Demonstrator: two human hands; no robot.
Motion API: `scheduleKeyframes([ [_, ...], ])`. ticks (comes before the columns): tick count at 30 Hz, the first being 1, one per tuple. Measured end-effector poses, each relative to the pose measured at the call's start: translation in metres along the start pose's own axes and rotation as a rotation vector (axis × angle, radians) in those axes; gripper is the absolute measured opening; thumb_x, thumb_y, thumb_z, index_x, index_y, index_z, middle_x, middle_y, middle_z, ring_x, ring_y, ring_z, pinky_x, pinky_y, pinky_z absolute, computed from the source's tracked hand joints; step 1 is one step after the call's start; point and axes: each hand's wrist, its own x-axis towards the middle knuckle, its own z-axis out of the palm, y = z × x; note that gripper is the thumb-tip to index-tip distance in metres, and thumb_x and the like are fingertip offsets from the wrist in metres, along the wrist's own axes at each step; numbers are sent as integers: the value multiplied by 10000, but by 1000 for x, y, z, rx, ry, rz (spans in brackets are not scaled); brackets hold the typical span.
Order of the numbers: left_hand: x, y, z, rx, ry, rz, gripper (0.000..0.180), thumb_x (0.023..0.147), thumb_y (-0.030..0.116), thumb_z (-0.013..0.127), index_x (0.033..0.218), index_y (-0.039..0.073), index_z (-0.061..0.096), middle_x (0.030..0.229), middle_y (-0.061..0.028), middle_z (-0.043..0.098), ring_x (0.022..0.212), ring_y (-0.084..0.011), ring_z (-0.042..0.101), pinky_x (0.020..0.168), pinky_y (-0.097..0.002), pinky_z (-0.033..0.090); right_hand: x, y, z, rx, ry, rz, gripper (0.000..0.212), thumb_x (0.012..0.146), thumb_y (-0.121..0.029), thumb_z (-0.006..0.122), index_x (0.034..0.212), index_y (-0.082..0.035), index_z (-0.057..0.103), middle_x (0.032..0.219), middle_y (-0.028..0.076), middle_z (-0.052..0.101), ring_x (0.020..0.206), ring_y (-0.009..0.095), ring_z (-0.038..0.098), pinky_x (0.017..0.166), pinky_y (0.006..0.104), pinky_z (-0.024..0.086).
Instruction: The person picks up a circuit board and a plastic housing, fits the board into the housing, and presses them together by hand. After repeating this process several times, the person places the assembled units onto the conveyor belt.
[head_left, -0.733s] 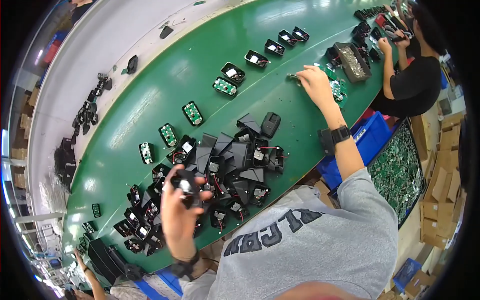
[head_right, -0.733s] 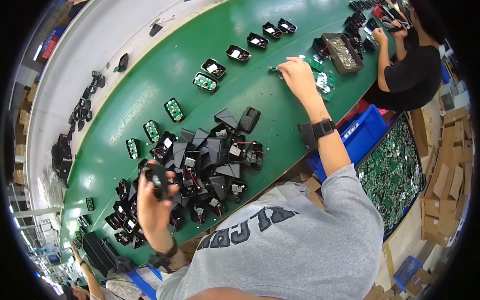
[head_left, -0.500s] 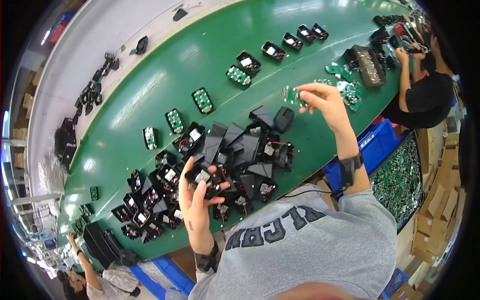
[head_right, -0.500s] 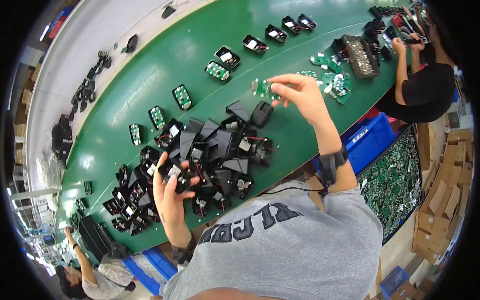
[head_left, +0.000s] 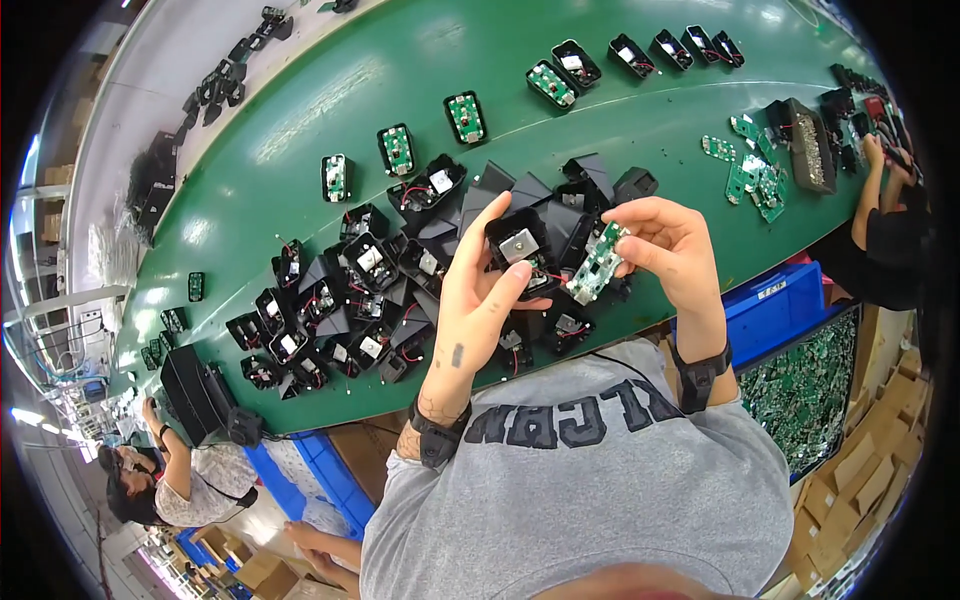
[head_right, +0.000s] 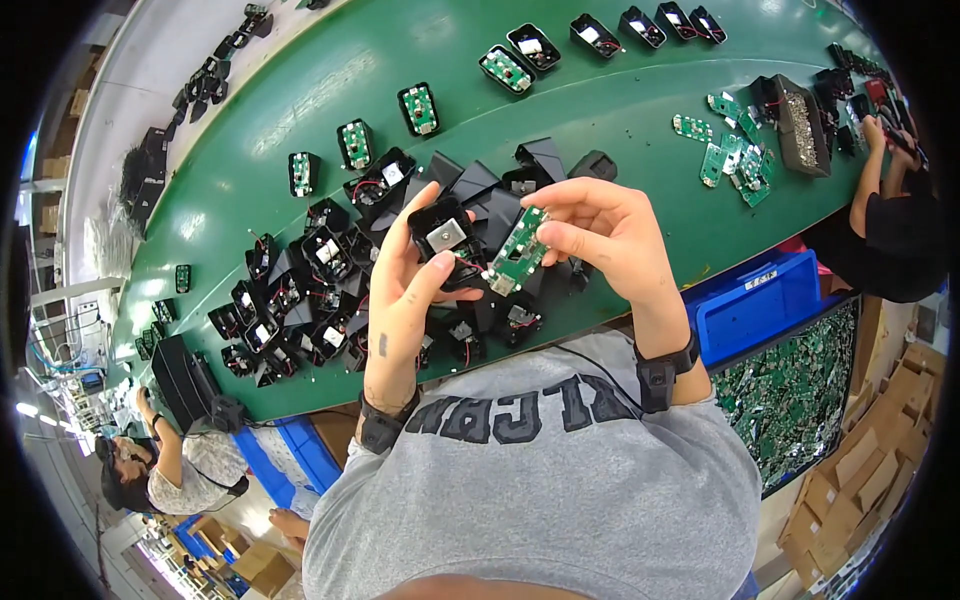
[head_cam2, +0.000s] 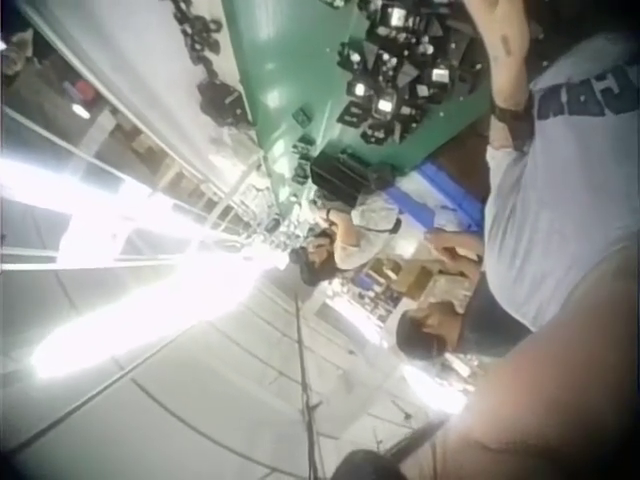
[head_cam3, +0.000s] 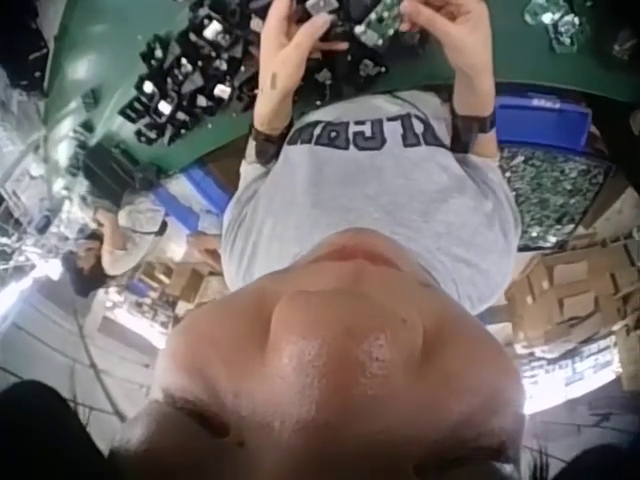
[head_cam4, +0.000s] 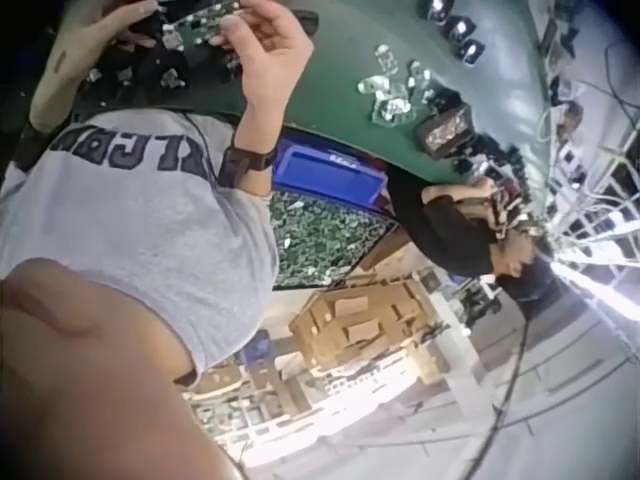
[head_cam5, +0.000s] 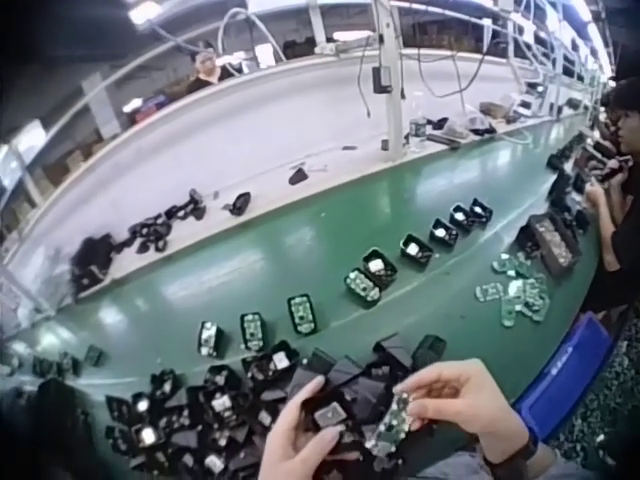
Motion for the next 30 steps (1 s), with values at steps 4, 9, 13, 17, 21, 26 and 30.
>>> scheduleKeyframes([
  [4, -4, 1, 1, -22, -30, -20, 623, 905, 17, 521, 1463, 89, 253, 1255, -123, 489, 1030, -219, 612, 738, -324, 589, -5, 14, -9, 59, -83, -162, 195, 803, -5, 656, 991, 47, 642, 795, 119, 645, 662, 167, 637, 557, 248, 520],
  [9, -3, 3, 1, -47, -28, -5, 623, 908, 9, 512, 1464, 81, 241, 1262, -128, 486, 1018, -225, 622, 738, -321, 587, -4, 12, -4, 26, -58, -257, 206, 791, 25, 634, 996, 40, 646, 784, 130, 636, 670, 178, 632, 554, 250, 510],
  [13, -4, 3, 5, -33, -38, 3, 626, 905, -11, 506, 1464, 70, 237, 1274, -122, 470, 1036, -206, 606, 752, -315, 585, 0, 5, 5, -3, -78, -211, 216, 784, 46, 626, 998, 46, 654, 803, 125, 639, 680, 170, 630, 570, 247, 516],
  [17, -3, 0, 5, -41, -49, 20, 627, 903, -23, 499, 1465, 76, 239, 1283, -118, 461, 1047, -190, 593, 761, -308, 583, 4, 2, 11, -46, -51, -159, 229, 781, 69, 627, 1004, 43, 669, 812, 110, 641, 692, 144, 629, 588, 236, 514],
  [21, -7, -1, 2, -29, -86, 23, 651, 896, -21, 506, 1474, 83, 224, 1285, -116, 457, 1047, -185, 586, 781, -316, 568, 6, -1, 17, -65, -110, -66, 242, 788, 74, 630, 1025, 41, 670, 839, 97, 637, 689, 132, 625, 597, 226, 511],
  [26, -7, -10, 12, 22, -95, -36, 793, 808, -56, 615, 1477, 86, 212, 1223, -108, 488, 1006, -141, 591, 792, -274, 545, 12, 11, 22, -266, -36, -348, 259, 769, 61, 681, 1027, 31, 679, 948, 85, 620, 724, 101, 582, 605, 213, 466],
  [30, -4, -16, 11, 23, -44, 27, 780, 802, -53, 623, 1464, 76, 232, 1193, -102, 510, 982, -129, 602, 786, -258, 544, 11, 10, 24, -682, 45, -741, 337, 656, 11, 756, 986, -38, 705, 1013, 90, 617, 767, 145, 567, 645, 252, 464],
])
